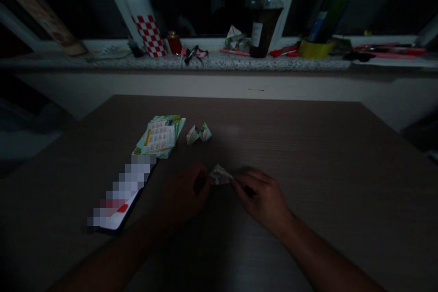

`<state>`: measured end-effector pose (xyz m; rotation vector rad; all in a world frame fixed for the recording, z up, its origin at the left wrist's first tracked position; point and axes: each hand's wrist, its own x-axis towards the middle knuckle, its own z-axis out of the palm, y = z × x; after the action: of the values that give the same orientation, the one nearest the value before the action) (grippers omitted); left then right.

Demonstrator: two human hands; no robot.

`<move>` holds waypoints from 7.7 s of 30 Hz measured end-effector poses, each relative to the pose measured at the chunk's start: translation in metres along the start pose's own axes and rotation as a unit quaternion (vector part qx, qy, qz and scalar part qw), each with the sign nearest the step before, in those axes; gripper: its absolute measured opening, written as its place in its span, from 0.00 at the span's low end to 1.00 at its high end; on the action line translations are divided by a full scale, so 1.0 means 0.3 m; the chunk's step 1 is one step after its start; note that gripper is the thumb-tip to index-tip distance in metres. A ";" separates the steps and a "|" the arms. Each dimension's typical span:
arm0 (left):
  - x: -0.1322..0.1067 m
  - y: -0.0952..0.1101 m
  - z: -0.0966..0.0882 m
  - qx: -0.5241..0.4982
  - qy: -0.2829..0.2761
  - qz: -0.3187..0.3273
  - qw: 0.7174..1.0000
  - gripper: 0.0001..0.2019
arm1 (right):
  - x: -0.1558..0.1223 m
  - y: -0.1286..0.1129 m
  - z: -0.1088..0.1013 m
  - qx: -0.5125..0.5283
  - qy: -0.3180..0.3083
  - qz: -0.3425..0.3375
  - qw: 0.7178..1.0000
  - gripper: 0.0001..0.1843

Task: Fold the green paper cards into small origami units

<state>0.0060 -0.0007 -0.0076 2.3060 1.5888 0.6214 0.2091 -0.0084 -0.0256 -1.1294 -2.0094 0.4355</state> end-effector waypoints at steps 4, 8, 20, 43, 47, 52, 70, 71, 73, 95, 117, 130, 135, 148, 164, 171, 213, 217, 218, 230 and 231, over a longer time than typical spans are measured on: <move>-0.007 0.001 0.018 0.013 0.032 0.048 0.998 0.05 | 0.005 -0.008 0.000 0.017 -0.007 -0.001 1.000 0.08; -0.011 0.003 0.027 -0.006 0.025 0.076 0.997 0.05 | 0.001 -0.009 0.000 0.022 -0.011 0.001 1.000 0.08; -0.017 0.010 0.042 -0.050 0.033 0.125 0.990 0.04 | 0.005 -0.024 0.003 0.036 0.008 -0.046 0.998 0.06; -0.019 0.021 0.021 -0.193 -0.061 0.186 0.962 0.07 | 0.000 -0.033 -0.007 0.091 -0.035 -0.056 0.994 0.07; -0.018 0.016 0.017 -0.230 -0.064 0.194 0.951 0.12 | -0.004 -0.024 -0.005 0.090 -0.031 -0.041 0.995 0.08; -0.001 0.006 -0.009 -0.234 0.001 0.089 0.968 0.06 | 0.003 -0.027 -0.006 0.105 -0.011 -0.019 0.994 0.08; 0.016 0.005 -0.012 -0.404 -0.053 -0.051 0.912 0.07 | -0.003 -0.021 -0.004 0.139 0.042 0.088 0.985 0.04; 0.015 0.007 -0.011 -0.404 -0.049 -0.059 0.912 0.07 | -0.002 -0.022 -0.002 0.144 0.044 0.096 0.984 0.04; 0.015 0.009 -0.008 -0.403 -0.044 -0.071 0.911 0.07 | -0.002 -0.024 0.000 0.153 0.045 0.105 0.982 0.04; 0.008 0.009 -0.001 -0.412 -0.028 -0.056 0.909 0.04 | 0.000 -0.028 -0.012 0.185 0.038 0.070 0.980 0.04; 0.015 0.001 -0.002 -0.461 -0.177 -0.119 0.862 0.08 | -0.005 -0.042 -0.034 0.186 -0.044 -0.023 0.981 0.06; -0.012 0.027 0.004 -0.425 -0.035 -0.067 0.902 0.09 | -0.014 -0.028 0.001 0.263 -0.011 0.133 0.956 0.10; -0.010 0.019 -0.004 -0.358 -0.063 0.014 0.932 0.08 | -0.006 -0.022 -0.017 0.229 -0.001 0.065 0.971 0.05; 0.000 0.006 -0.011 -0.349 -0.095 0.019 0.932 0.07 | -0.004 -0.025 -0.019 0.236 -0.028 0.069 0.969 0.04; -0.005 0.012 -0.002 -0.418 -0.123 -0.055 0.899 0.08 | -0.003 -0.047 -0.023 0.288 -0.086 0.140 0.943 0.08; -0.002 0.008 -0.003 -0.446 -0.113 -0.087 0.884 0.08 | -0.013 -0.032 -0.013 0.296 -0.018 0.155 0.942 0.06; -0.016 0.030 0.011 -0.352 -0.123 -0.046 0.927 0.05 | -0.013 -0.042 -0.005 0.154 0.001 0.039 0.987 0.04; -0.013 0.033 0.003 -0.361 -0.125 -0.033 0.924 0.06 | -0.012 -0.045 -0.012 0.149 0.012 0.031 0.988 0.04; -0.012 0.032 0.000 -0.360 -0.120 -0.027 0.925 0.06 | -0.012 -0.044 -0.013 0.152 0.016 0.034 0.988 0.04; -0.001 0.023 0.014 -0.320 -0.074 0.121 0.937 0.01 | -0.002 -0.060 -0.005 0.160 -0.006 -0.024 0.987 0.07; -0.002 0.023 0.017 -0.313 -0.072 0.130 0.938 0.01 | -0.001 -0.063 -0.005 0.159 -0.009 -0.032 0.987 0.07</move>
<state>0.0139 -0.0037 -0.0091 2.0133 0.8504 0.8479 0.1996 -0.0191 -0.0132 -0.8644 -1.9018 0.7067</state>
